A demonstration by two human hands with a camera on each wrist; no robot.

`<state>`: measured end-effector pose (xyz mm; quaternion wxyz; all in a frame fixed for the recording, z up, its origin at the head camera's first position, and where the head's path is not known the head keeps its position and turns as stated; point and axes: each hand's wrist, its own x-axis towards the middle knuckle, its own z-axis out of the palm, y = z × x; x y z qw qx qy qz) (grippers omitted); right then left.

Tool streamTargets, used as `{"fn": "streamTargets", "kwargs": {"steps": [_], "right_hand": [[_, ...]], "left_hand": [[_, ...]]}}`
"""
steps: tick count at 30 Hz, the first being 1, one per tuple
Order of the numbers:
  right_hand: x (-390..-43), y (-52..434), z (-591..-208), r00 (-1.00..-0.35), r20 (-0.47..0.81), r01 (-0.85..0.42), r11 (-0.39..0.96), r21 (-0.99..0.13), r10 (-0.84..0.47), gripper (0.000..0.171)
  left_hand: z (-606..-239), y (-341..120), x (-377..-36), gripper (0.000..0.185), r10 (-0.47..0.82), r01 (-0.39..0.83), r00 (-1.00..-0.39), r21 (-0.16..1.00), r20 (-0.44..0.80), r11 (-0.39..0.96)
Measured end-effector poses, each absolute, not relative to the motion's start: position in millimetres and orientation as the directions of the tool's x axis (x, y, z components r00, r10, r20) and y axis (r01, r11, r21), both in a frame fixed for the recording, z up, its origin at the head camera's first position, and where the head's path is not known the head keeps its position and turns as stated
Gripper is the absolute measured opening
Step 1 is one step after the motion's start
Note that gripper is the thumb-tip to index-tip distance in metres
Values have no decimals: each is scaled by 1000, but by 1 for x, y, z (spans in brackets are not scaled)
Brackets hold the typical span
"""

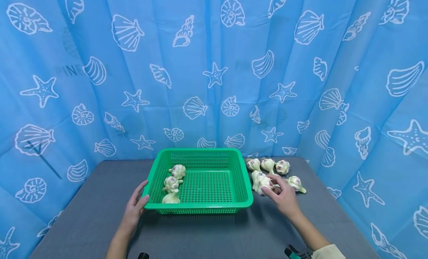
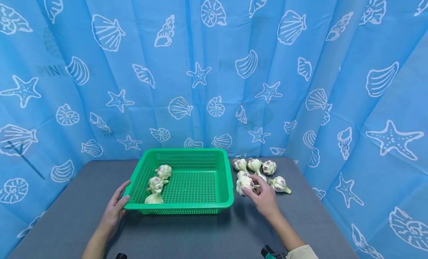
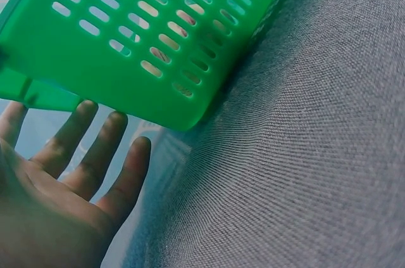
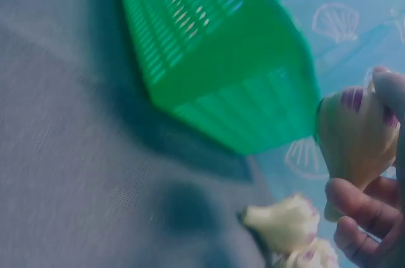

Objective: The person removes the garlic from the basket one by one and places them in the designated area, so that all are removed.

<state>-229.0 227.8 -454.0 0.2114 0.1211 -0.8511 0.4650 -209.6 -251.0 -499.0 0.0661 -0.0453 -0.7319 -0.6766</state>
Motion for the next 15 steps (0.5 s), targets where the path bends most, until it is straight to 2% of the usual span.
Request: {"fn": "streamTargets", "kwargs": {"steps": [4, 9, 15], "right_hand": [[-231, 234, -463, -943, 333, -275, 576, -770, -5, 47], [-237, 238, -474, -983, 185, -134, 619, -774, 19, 54], [-240, 237, -482, -991, 130, -79, 650, -756, 30, 49]], "left_hand": [[-498, -251, -209, 56, -29, 132, -990, 988, 134, 84], [-497, -251, -209, 56, -25, 122, -992, 989, 125, 80], [-496, -250, -209, 56, -17, 132, -991, 989, 133, 71]]}}
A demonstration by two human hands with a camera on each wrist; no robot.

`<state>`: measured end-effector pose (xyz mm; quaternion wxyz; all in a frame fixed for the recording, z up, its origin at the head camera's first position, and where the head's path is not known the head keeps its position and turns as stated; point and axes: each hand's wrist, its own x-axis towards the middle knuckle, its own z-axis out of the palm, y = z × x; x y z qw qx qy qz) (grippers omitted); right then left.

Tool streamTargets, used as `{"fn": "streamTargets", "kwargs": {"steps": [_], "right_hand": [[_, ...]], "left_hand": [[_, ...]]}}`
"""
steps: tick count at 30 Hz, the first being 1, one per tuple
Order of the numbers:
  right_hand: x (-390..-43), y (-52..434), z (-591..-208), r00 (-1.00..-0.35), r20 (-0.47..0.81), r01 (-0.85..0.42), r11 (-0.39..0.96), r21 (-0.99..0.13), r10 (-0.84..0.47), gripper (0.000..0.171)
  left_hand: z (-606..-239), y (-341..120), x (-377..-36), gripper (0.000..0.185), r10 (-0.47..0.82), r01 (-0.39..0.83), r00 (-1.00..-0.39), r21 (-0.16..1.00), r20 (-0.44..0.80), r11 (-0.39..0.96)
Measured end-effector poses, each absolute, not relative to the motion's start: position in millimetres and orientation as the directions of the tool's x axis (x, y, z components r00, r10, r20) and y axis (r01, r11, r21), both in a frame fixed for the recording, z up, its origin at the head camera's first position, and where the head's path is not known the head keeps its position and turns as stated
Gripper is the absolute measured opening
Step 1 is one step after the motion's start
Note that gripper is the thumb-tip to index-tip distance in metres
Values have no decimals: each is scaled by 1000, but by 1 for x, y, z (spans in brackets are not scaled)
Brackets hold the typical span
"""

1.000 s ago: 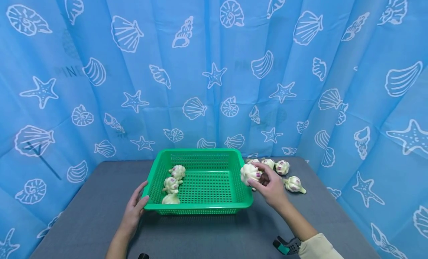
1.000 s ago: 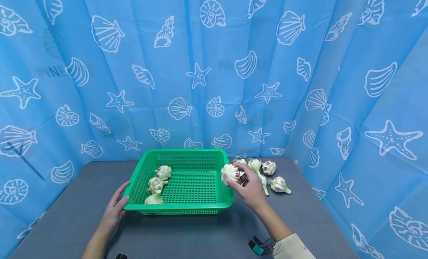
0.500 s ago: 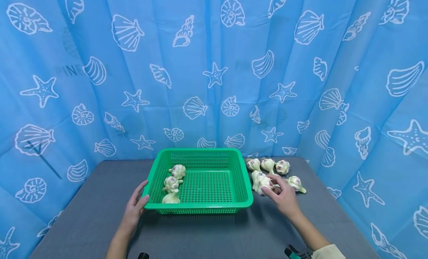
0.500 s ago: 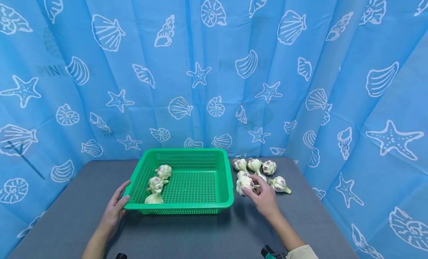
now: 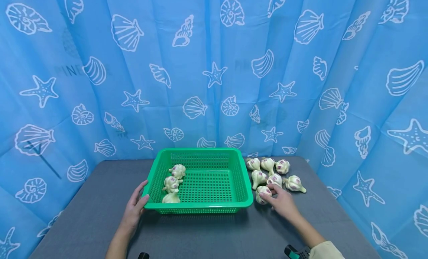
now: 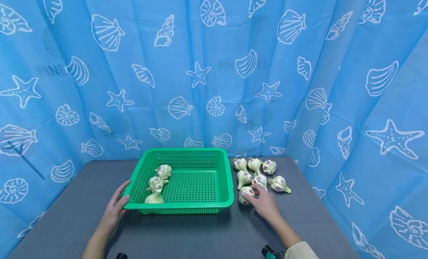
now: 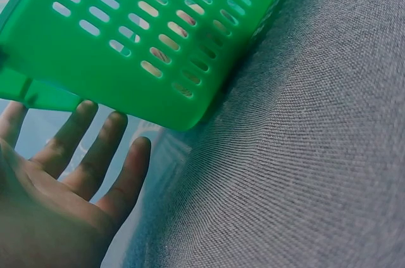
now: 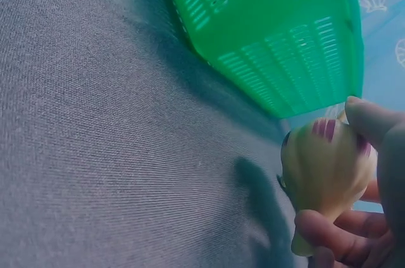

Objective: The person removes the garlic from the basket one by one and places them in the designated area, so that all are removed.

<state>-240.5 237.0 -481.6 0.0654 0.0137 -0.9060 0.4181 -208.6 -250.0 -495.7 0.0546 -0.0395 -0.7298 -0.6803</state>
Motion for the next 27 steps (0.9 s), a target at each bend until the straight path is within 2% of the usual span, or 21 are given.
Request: {"fn": "streamTargets", "kwargs": {"steps": [10, 17, 27], "right_hand": [[-247, 231, -486, -994, 105, -69, 692, -719, 10, 49], [-251, 229, -486, -985, 169, -125, 758, -640, -19, 45], [-252, 229, -484, -986, 164, -128, 789, -600, -36, 50]], "left_hand": [[-495, -249, -209, 58, -32, 113, -993, 989, 116, 96], [-496, -249, -209, 59, -35, 121, -992, 987, 125, 106], [-499, -250, -210, 58, -38, 117, -992, 988, 122, 96]]}}
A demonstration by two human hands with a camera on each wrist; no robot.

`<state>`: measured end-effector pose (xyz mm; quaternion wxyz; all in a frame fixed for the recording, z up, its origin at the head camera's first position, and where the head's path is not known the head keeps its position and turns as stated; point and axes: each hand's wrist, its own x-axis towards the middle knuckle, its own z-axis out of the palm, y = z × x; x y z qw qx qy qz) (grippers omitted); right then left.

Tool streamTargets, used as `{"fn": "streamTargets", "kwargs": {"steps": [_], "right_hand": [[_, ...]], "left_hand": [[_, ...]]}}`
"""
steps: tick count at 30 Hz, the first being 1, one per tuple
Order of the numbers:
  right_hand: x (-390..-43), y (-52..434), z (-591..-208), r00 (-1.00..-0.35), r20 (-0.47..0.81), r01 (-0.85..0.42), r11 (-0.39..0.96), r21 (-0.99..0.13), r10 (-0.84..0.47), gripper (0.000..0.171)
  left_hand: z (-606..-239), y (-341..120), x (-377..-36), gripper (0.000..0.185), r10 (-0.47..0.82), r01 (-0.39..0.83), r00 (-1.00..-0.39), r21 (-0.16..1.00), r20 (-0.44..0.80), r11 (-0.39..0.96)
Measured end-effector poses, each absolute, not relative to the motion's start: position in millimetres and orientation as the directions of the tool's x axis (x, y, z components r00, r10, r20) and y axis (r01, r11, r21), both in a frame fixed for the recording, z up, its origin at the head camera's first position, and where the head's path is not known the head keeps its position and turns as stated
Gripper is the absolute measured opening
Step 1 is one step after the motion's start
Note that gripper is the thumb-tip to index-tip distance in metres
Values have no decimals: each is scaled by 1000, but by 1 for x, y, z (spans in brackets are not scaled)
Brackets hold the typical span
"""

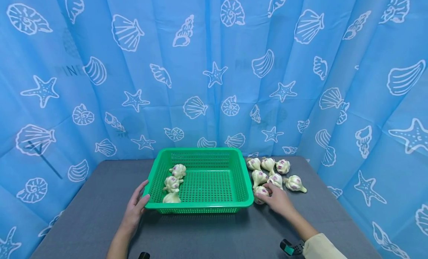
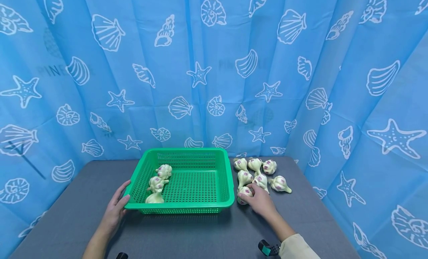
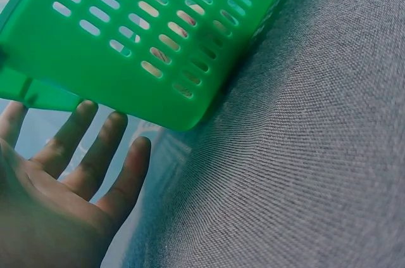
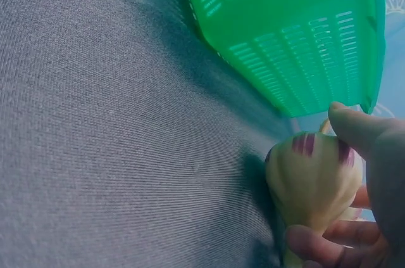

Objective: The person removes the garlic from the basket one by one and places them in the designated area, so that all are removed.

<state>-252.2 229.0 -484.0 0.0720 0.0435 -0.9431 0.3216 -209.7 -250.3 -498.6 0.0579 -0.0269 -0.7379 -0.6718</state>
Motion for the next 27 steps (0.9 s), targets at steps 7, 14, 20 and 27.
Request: {"fn": "streamTargets", "kwargs": {"steps": [7, 14, 20, 27], "right_hand": [[-252, 230, -485, -990, 137, -110, 756, -646, -26, 51], [-248, 232, -485, -991, 127, -108, 768, -632, -35, 51], [-246, 232, -483, -994, 98, -100, 756, -646, -48, 53], [-243, 232, -482, -997, 49, -75, 736, -673, -57, 58]], "left_hand": [[-497, -250, -210, 58, -32, 124, -991, 988, 128, 95], [-495, -249, -209, 57, -33, 109, -993, 989, 112, 98], [-494, -249, -209, 58, -25, 102, -994, 990, 105, 100], [-496, -248, -209, 58, -32, 126, -991, 988, 129, 92]]}}
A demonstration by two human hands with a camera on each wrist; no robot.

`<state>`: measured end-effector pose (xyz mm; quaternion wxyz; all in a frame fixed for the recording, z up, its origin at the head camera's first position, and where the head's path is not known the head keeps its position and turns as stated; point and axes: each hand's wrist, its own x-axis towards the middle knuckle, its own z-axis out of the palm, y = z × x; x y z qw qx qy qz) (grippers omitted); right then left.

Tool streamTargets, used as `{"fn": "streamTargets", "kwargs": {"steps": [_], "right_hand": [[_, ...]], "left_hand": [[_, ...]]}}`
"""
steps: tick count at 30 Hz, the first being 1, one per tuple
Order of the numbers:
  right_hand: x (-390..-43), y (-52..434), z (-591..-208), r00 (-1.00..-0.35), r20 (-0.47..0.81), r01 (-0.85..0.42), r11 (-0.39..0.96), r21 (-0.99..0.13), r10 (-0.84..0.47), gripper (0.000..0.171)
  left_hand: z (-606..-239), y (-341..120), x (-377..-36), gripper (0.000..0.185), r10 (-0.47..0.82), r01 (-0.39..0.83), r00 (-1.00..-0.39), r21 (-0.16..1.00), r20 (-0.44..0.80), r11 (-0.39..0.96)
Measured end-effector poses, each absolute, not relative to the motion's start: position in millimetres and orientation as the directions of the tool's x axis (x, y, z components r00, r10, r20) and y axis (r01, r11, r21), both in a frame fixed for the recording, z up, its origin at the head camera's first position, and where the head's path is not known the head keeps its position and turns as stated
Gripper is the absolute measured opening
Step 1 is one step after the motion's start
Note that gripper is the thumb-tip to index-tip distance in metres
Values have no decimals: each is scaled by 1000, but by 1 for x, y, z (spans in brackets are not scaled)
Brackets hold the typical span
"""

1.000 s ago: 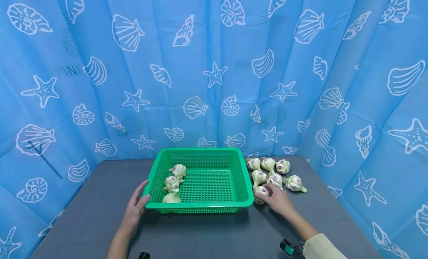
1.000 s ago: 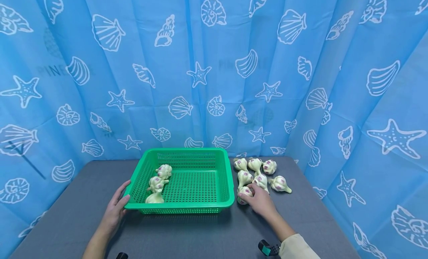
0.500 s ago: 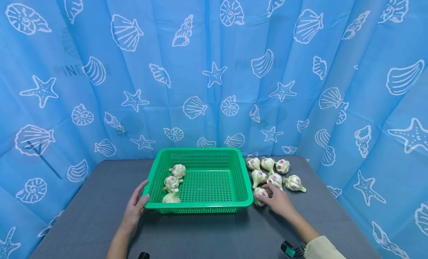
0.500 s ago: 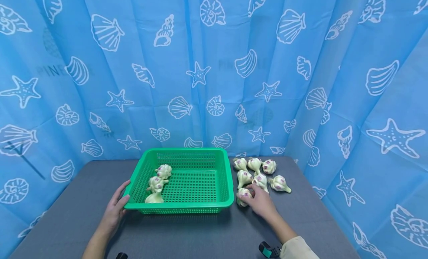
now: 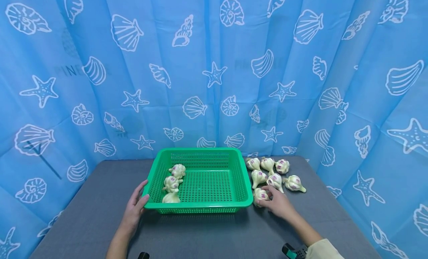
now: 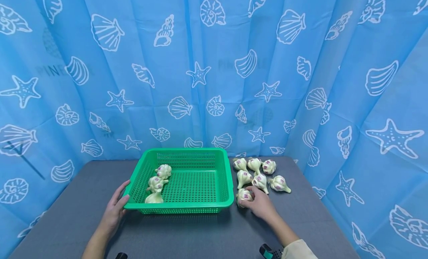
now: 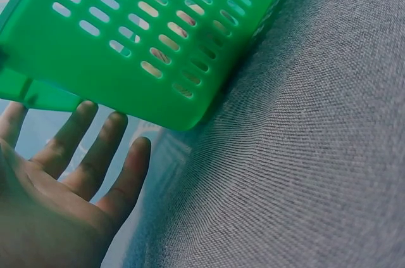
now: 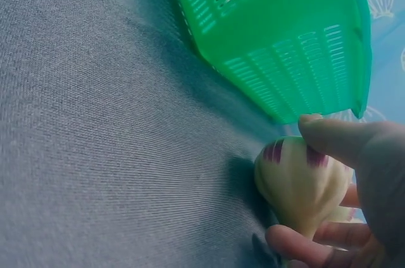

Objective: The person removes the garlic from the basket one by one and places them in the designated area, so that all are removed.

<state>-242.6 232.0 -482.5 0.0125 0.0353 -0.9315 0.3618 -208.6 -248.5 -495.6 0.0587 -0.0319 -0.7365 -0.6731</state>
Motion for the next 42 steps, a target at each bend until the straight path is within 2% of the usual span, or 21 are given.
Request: {"fn": "streamTargets", "kwargs": {"steps": [8, 18, 25, 32, 37, 42], "right_hand": [[-244, 228, -483, -997, 64, -73, 745, -663, -42, 56], [-237, 238, -475, -998, 54, -60, 693, -719, -31, 71], [-238, 239, -458, -993, 115, -62, 657, -752, 39, 57], [-247, 234, -436, -976, 194, -111, 548, -829, 96, 38], [-256, 228, -417, -970, 237, -172, 519, -837, 60, 35], [-268, 217, -398, -962, 273, -251, 498, -830, -30, 31]], "left_hand": [[-496, -249, -209, 58, -32, 119, -992, 989, 122, 93], [-496, -248, -209, 59, -38, 103, -993, 989, 108, 104], [-498, -249, -210, 59, -36, 119, -992, 988, 123, 97], [-498, -249, -210, 59, -40, 113, -992, 988, 118, 105], [-498, -249, -210, 59, -42, 111, -992, 988, 116, 109], [-497, -249, -209, 59, -40, 109, -993, 989, 114, 105]]}}
